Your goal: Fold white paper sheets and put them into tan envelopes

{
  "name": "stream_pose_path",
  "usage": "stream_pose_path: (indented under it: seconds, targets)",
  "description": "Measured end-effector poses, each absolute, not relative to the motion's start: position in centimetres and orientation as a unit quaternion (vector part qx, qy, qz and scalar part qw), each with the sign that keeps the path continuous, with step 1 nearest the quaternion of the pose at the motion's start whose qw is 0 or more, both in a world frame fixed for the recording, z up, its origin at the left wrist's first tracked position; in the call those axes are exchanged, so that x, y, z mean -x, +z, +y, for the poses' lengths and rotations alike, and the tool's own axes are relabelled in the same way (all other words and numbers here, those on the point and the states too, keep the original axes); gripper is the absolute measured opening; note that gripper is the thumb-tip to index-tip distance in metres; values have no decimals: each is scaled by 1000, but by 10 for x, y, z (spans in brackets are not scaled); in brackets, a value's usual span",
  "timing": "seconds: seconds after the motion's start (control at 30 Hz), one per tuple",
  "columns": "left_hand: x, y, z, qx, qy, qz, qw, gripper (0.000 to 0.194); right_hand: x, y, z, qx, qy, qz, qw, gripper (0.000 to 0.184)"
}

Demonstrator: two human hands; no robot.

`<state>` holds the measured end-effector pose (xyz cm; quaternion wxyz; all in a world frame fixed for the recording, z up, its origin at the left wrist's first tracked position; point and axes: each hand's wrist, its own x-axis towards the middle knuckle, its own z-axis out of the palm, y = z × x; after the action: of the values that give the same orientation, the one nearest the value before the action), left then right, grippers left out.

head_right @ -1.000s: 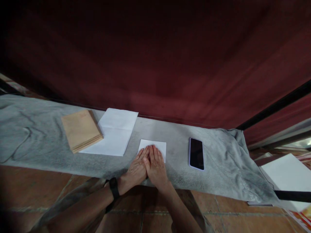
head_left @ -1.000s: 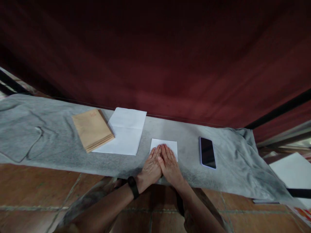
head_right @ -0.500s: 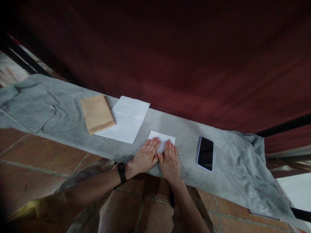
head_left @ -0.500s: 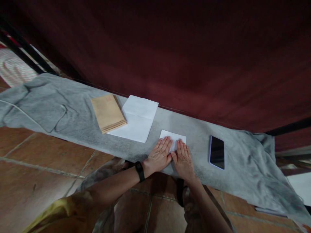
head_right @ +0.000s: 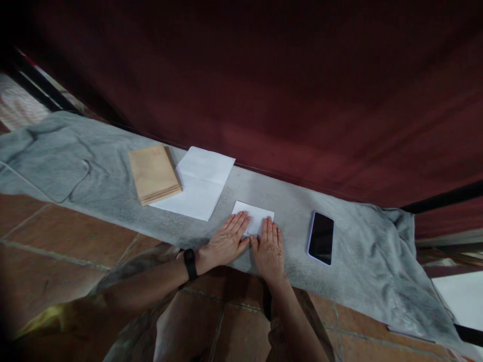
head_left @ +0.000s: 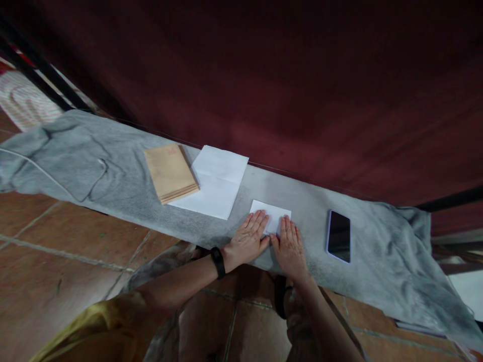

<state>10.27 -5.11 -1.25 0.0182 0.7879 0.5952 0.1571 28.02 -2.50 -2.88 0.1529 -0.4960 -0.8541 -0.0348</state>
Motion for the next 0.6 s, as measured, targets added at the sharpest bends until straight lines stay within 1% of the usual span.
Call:
stream_pose_path:
  seconds: [0.37, 0.5, 0.6]
  targets:
    - [-83, -11, -39, -751, 139, 646, -14, 59, -277, -25, -26, 516, -45, -840, 159, 61]
    - [-84, -2, -32, -748, 131, 650, -30, 56, -275, -19, -22, 534, -24, -830, 162, 57]
    - [-92, 1, -26, -750, 139, 645, -45, 56, -268, -12, -14, 562, 0, -807, 181, 57]
